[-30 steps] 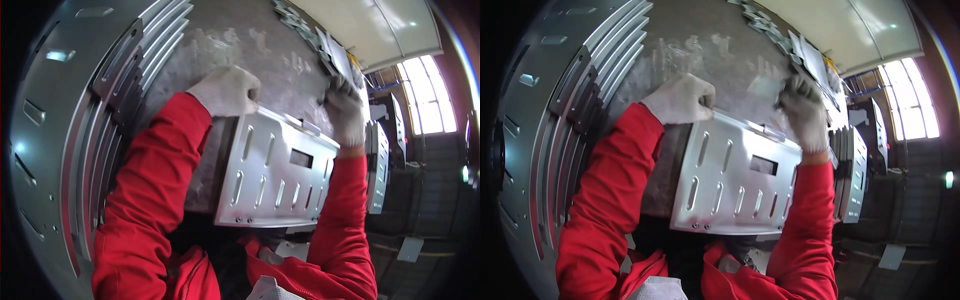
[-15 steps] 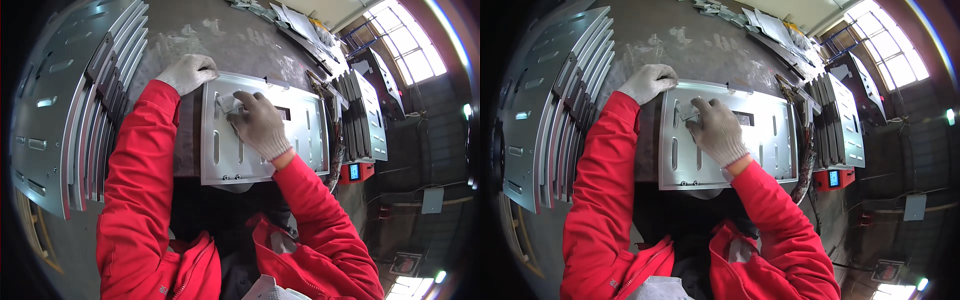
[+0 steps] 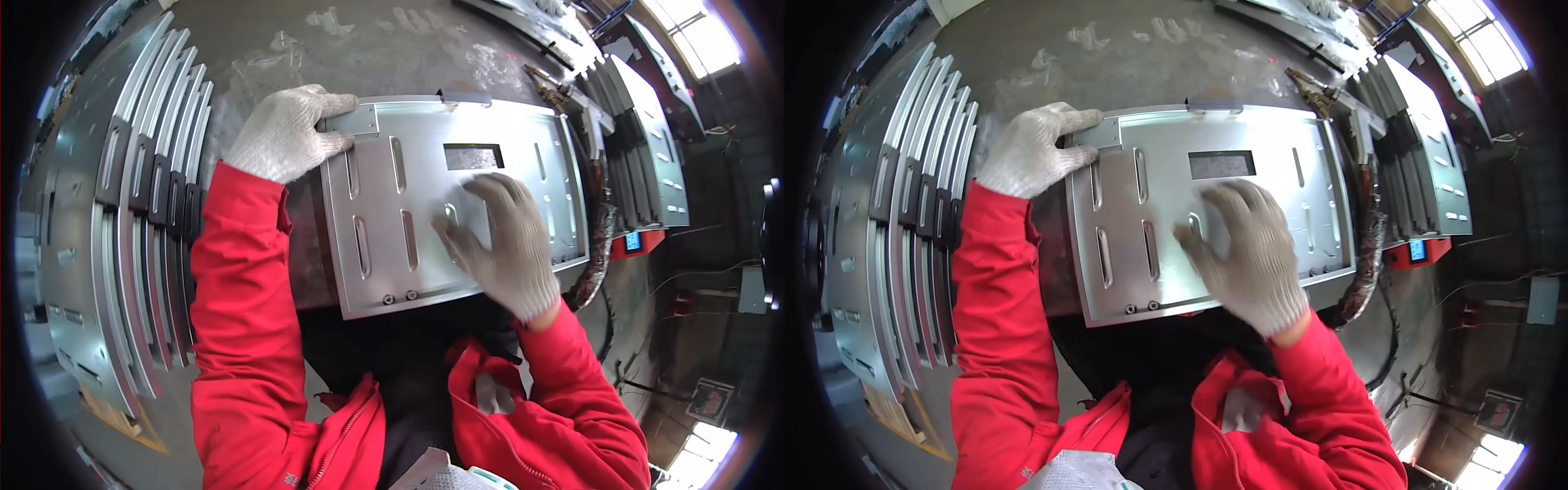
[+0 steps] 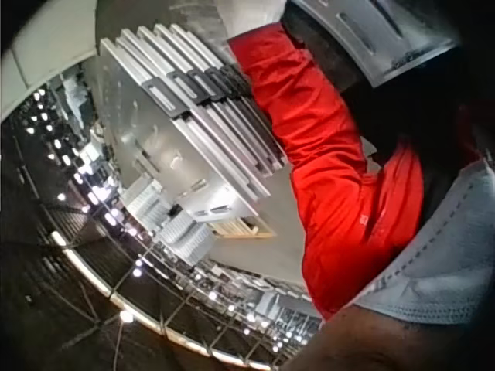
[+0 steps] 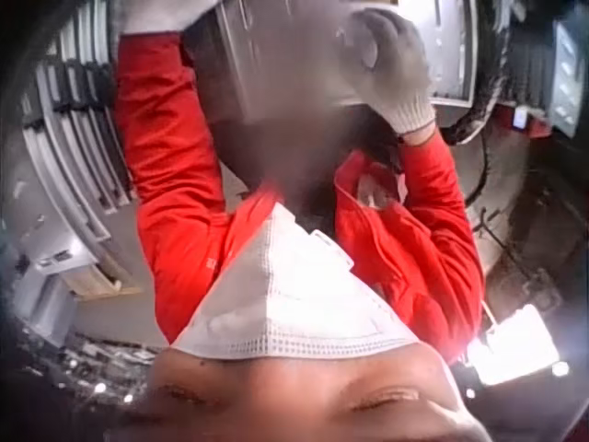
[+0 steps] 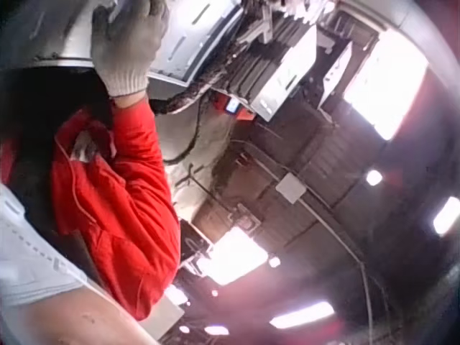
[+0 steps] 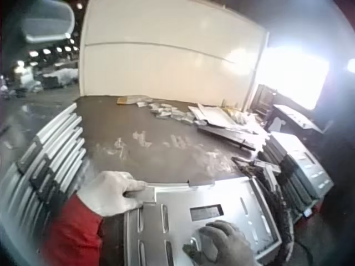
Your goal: Performing spot welding on metal sheets using a handheld welding gun.
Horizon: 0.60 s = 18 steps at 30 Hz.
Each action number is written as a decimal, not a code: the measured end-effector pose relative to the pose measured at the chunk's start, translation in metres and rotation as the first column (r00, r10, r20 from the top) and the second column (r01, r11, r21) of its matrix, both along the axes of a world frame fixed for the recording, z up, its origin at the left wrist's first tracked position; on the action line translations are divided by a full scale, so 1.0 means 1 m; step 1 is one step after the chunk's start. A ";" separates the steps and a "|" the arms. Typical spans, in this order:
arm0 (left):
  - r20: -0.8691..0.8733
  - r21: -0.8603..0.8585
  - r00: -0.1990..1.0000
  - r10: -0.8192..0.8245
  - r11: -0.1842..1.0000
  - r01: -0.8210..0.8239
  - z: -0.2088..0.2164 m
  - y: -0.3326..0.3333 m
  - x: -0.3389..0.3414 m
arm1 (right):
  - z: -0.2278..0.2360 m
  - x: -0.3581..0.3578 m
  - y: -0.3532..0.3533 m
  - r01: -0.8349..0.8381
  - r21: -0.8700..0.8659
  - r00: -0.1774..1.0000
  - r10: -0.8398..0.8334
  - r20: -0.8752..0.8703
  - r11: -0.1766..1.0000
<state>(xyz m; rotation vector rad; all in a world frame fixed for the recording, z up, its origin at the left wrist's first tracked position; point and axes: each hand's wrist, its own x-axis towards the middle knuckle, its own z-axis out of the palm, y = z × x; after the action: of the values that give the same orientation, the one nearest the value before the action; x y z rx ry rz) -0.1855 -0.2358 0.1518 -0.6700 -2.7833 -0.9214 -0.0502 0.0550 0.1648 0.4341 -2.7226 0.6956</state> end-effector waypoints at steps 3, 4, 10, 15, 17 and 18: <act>-0.064 -0.060 0.998 -0.015 0.998 0.012 0.005 0.005 0.000 | -0.026 0.032 0.015 0.093 0.091 0.995 -0.090 -0.033 0.992; -0.098 -0.073 0.995 -0.026 0.997 0.019 0.003 0.007 -0.001 | -0.030 0.034 0.017 0.091 0.129 0.995 -0.086 -0.043 0.987; -0.102 -0.087 0.994 0.033 0.995 -0.042 -0.001 0.015 0.000 | -0.038 0.026 0.020 0.077 0.118 0.997 -0.080 0.019 0.990; -0.004 -0.106 0.998 0.055 0.993 -0.055 0.003 0.019 0.003 | -0.040 0.025 0.021 0.080 0.141 0.995 -0.088 0.050 0.987; 0.010 -0.097 0.998 0.060 0.994 -0.059 0.004 0.020 0.003 | -0.041 0.026 0.022 0.078 0.135 0.995 -0.086 0.053 0.988; 0.017 -0.080 0.998 0.064 0.995 -0.063 0.004 0.020 0.003 | -0.041 0.026 0.023 0.078 0.137 0.995 -0.086 0.048 0.988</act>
<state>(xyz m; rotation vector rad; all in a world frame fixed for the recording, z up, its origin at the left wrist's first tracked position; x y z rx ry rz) -0.1824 -0.2158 0.1556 -0.5828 -2.8531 -0.8142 -0.0240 0.0775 0.1237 0.3355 -2.8310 0.5111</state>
